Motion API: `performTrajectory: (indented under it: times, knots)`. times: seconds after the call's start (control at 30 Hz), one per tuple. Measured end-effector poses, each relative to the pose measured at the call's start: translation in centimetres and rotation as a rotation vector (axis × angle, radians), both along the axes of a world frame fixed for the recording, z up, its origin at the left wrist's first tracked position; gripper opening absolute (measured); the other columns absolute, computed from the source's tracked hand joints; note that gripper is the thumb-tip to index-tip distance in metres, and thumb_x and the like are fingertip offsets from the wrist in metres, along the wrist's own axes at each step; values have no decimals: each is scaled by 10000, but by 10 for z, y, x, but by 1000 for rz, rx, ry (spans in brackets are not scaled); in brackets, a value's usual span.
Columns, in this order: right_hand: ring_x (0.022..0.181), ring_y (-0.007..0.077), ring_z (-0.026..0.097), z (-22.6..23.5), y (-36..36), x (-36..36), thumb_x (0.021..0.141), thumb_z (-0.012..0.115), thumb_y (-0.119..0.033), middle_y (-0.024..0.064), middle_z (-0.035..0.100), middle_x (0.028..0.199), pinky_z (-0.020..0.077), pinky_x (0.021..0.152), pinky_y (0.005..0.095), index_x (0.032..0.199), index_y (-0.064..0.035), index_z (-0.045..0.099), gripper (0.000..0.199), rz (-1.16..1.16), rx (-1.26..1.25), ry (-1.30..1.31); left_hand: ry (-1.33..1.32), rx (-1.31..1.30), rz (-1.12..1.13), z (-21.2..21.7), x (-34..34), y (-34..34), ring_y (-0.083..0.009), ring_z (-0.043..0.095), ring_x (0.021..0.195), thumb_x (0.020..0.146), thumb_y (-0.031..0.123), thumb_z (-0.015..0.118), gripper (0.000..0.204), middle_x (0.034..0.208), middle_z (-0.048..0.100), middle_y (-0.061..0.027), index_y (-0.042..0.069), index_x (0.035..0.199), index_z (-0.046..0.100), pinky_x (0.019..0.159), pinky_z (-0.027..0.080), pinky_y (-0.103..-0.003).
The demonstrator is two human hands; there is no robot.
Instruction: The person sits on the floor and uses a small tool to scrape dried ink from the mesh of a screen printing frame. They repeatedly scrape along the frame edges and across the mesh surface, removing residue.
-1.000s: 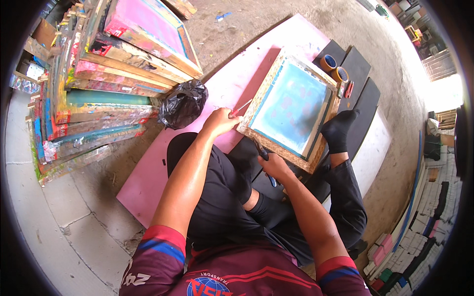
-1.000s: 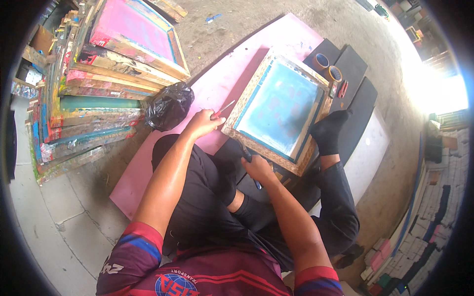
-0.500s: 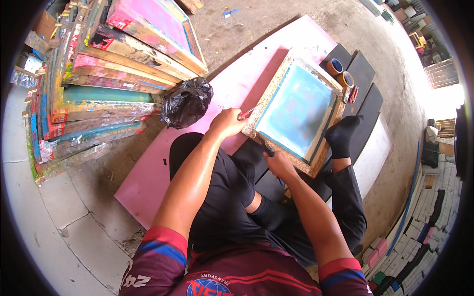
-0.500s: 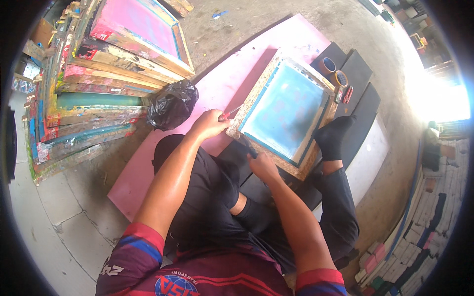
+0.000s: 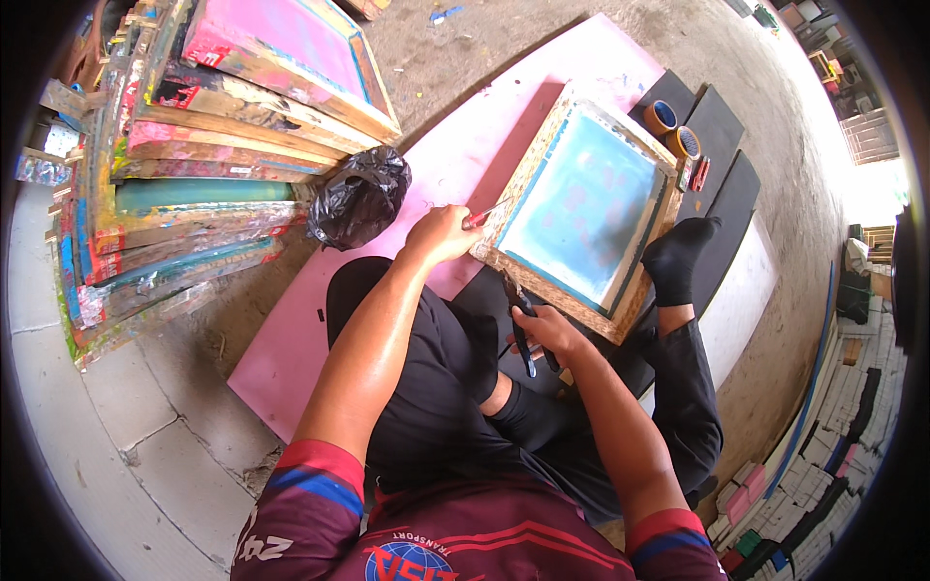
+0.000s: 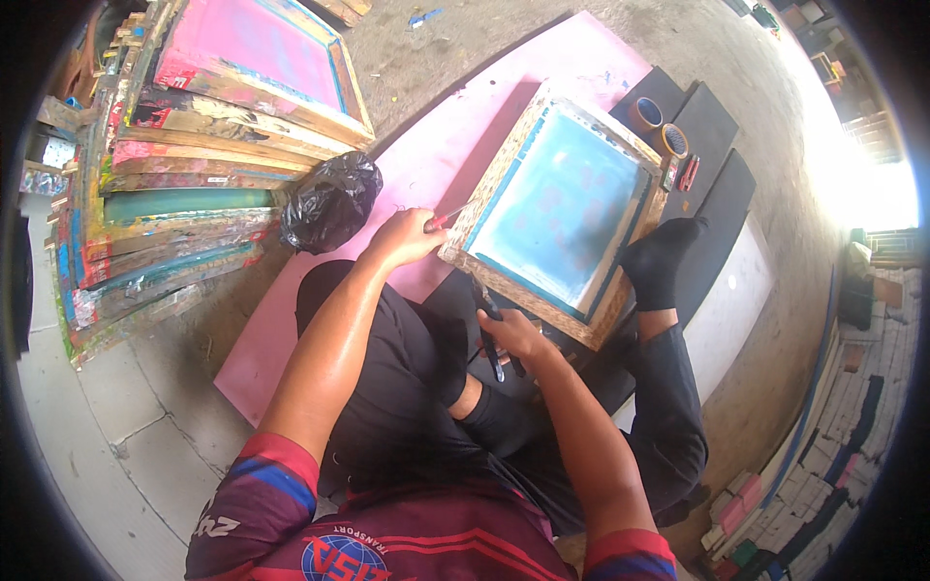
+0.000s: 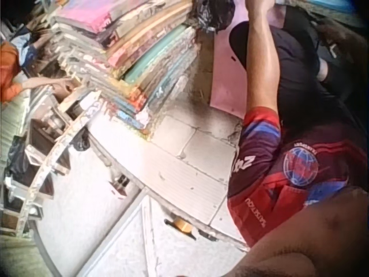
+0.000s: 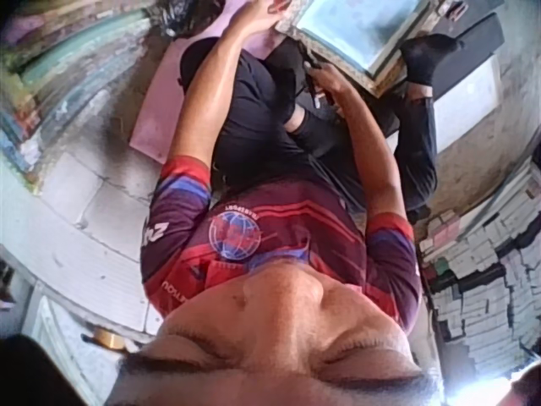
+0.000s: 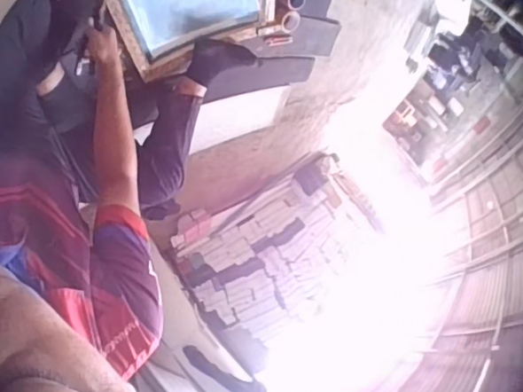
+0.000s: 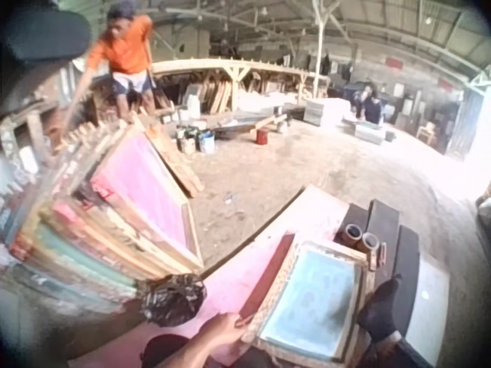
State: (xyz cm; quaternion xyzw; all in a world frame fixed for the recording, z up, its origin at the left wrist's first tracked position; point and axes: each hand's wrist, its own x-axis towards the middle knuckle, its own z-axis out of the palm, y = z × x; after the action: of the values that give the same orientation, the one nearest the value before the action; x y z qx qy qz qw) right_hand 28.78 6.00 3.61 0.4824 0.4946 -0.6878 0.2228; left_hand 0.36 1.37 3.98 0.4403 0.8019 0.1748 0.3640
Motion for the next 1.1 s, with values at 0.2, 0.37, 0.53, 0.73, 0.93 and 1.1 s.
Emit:
performTrajectory:
  times: [0.2, 0.37, 0.53, 0.73, 0.93, 1.1]
  knots:
    - [903, 303, 770, 2, 11, -4, 1080, 512, -524, 221, 751, 1100, 601, 716, 439, 1359, -72, 546, 533, -50, -197, 78, 4, 44, 14, -5, 2, -7, -380, 724, 849, 852, 401, 725, 426, 841, 716, -233, -15, 941, 719, 769, 537, -454]
    - [1012, 371, 757, 3, 34, -6, 1077, 459, -586, 273, 728, 1174, 599, 790, 490, 1463, -87, 514, 634, 29, -332, 101, 27, 69, -4, -8, 3, -10, -379, 715, 825, 858, 396, 733, 416, 827, 711, -231, -17, 889, 697, 754, 530, -460]
    - [1095, 442, 720, 0, 59, -5, 1065, 450, -616, 311, 692, 1233, 595, 836, 524, 1495, -91, 498, 681, 85, -442, 105, -8, 50, 7, -5, 3, -10, -384, 709, 819, 858, 407, 735, 425, 825, 705, -233, -14, 862, 678, 749, 525, -462]
    - [1089, 434, 724, 2, 84, -9, 1083, 414, -577, 335, 680, 1233, 616, 835, 507, 1504, -65, 488, 667, 180, -473, 69, 3, 63, 6, -9, 2, -13, -388, 702, 812, 858, 414, 736, 428, 823, 698, -235, -9, 851, 668, 744, 518, -468]
    - [984, 402, 747, -6, 104, -17, 1093, 408, -551, 304, 705, 1134, 632, 764, 489, 1437, -58, 545, 617, 286, -484, 6, 8, 61, 0, -6, 3, -9, -391, 696, 793, 859, 406, 741, 425, 800, 688, -232, -10, 842, 659, 731, 514, -473]
    - [743, 282, 725, -11, 96, -15, 1088, 452, -540, 162, 704, 900, 604, 645, 433, 1257, -30, 635, 568, 186, -516, -63, 3, 44, -2, -6, 2, -5, -396, 692, 787, 861, 398, 742, 419, 790, 685, -231, -12, 845, 659, 725, 512, -476]
